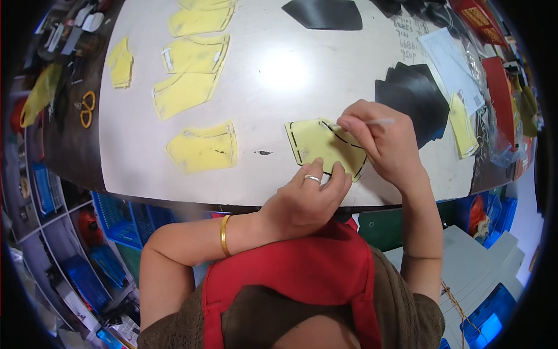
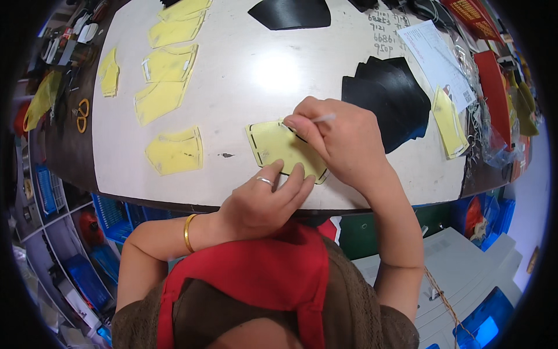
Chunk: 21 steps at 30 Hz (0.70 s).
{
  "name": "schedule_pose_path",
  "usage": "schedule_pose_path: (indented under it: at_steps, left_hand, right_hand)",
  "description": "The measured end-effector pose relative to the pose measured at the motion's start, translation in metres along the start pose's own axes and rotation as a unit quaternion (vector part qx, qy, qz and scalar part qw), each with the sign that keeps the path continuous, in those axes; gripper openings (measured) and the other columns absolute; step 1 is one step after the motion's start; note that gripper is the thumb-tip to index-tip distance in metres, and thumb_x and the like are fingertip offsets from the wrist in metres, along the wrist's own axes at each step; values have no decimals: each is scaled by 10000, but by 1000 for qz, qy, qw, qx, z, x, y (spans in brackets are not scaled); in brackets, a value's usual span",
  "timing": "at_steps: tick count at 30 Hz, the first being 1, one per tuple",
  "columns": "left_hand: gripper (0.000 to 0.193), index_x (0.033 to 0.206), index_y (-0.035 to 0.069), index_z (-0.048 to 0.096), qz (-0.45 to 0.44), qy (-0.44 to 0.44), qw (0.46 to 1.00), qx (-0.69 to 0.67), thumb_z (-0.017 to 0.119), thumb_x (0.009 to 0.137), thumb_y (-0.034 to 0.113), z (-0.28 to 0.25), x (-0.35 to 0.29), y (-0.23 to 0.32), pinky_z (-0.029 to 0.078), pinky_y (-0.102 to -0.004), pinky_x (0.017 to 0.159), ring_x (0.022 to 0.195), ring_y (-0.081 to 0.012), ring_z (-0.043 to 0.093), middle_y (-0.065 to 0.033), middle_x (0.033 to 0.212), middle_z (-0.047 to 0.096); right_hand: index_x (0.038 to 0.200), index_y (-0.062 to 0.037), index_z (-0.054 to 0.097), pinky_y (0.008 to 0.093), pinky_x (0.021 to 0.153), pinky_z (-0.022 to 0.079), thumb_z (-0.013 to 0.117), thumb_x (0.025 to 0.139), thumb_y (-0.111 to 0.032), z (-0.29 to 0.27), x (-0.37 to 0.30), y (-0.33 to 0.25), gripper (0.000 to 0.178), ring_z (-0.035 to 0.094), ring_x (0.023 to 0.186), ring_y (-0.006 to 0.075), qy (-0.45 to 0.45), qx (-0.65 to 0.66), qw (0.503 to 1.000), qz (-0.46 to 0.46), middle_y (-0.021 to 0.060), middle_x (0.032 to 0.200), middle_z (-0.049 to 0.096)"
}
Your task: The recorder is sorting and organizing shoe upper components and applying glue or marking lines on them using a small applicator.
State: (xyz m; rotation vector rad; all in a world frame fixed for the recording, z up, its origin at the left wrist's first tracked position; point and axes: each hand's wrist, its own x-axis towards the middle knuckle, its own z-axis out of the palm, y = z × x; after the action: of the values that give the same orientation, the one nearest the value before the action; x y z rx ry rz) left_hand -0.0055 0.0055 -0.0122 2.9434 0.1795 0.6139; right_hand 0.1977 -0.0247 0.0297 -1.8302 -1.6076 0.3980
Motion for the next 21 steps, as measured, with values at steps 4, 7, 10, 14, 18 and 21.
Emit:
schedule_pose_path:
  at_steps: [4,7,10,14,18,21]
  left_hand:
    - [392,1208,53,664,-20,-17,1000,10,587,830,123,-4,2,3,593,-298,722,915,-316,659,-117,1184,647]
    - [401,1227,68,662,-2,-40,998,39,580,838,121,-7,2,4,592,-287,723,953,-313,651,-113,1199,646]
    - [402,1237,76,662,3,-55,998,33,581,846,121,-8,3,3,592,-285,723,1001,-307,641,-107,1232,637]
    - [414,1260,128,664,-19,-52,998,20,588,853,140,-6,0,6,597,-290,726,1025,-293,637,-79,1270,625]
    - [406,1264,180,668,-9,-71,996,62,601,863,162,-10,3,3,601,-282,715,1033,-273,644,-46,1274,628]
    - [389,1253,182,673,-18,-68,995,66,605,870,162,-9,2,4,600,-275,692,1034,-260,649,-39,1274,630]
  right_hand:
    - [746,-93,604,391,564,453,673,936,-213,-22,-25,-1,236,583,600,269,-15,-192,979,-61,77,641,570]
    - [800,-79,623,390,564,450,741,865,-118,-32,-45,5,141,577,598,278,63,-108,992,-9,73,678,591]
    - [795,-79,628,388,571,462,753,839,-81,-12,-55,3,132,597,615,284,94,-133,985,-55,77,705,613]
    - [832,-95,639,371,600,525,755,784,-39,9,-92,-25,137,656,654,272,58,-2,996,-73,80,740,645]
    - [849,-70,651,362,577,519,693,848,-29,-3,-85,-4,59,655,623,276,60,-43,997,-34,80,751,666]
    - [839,-53,657,358,578,506,668,899,-47,-9,-74,2,62,650,624,282,127,32,987,93,86,727,660]
